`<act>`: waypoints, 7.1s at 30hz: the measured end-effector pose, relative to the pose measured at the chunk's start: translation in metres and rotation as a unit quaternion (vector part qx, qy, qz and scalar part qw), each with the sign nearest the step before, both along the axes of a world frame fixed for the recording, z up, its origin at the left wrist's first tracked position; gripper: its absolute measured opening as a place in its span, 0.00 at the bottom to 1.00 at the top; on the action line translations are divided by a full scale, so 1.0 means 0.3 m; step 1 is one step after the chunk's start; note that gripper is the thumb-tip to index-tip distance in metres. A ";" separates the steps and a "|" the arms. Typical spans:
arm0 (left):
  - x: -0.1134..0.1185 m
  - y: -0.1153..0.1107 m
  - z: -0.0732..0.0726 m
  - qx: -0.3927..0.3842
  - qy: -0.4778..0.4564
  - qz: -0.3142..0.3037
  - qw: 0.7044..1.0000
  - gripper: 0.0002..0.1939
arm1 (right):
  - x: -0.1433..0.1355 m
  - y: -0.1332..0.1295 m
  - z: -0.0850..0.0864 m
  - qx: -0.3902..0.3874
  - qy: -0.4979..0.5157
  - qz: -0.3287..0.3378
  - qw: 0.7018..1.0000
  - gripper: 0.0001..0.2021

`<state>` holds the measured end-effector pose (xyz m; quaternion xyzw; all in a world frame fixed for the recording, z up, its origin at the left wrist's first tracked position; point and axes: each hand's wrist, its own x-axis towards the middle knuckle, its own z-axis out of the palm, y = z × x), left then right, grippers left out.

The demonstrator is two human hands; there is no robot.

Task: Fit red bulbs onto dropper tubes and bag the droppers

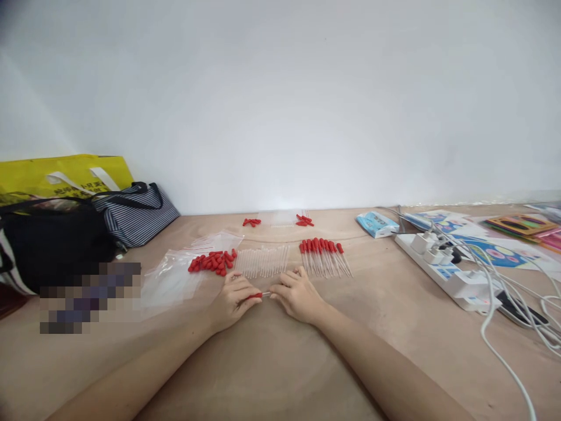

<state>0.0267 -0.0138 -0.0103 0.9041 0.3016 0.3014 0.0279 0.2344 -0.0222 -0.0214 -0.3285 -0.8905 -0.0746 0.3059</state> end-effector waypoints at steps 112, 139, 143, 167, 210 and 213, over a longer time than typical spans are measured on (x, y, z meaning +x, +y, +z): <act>0.029 -0.019 0.000 -0.100 0.001 0.104 0.990 0.10 | 0.000 -0.012 -0.029 0.012 0.083 -0.033 0.996 0.08; 0.031 -0.032 0.015 -0.089 0.030 0.056 0.994 0.10 | 0.004 -0.009 -0.016 0.105 -0.012 -0.003 0.994 0.13; 0.032 -0.032 0.012 -0.084 0.035 0.050 0.995 0.09 | -0.004 -0.012 -0.013 0.089 0.003 0.000 0.996 0.13; 0.037 -0.032 0.009 -0.035 0.018 0.006 0.999 0.08 | -0.019 -0.009 -0.030 -0.025 0.006 0.017 1.000 0.13; 0.008 -0.007 0.018 -0.167 0.048 0.074 0.982 0.06 | -0.030 0.191 0.051 -0.196 0.028 -0.421 0.885 0.14; 0.012 -0.013 0.010 -0.164 0.047 0.072 0.983 0.06 | -0.081 0.202 0.075 -0.249 0.002 -0.436 0.865 0.16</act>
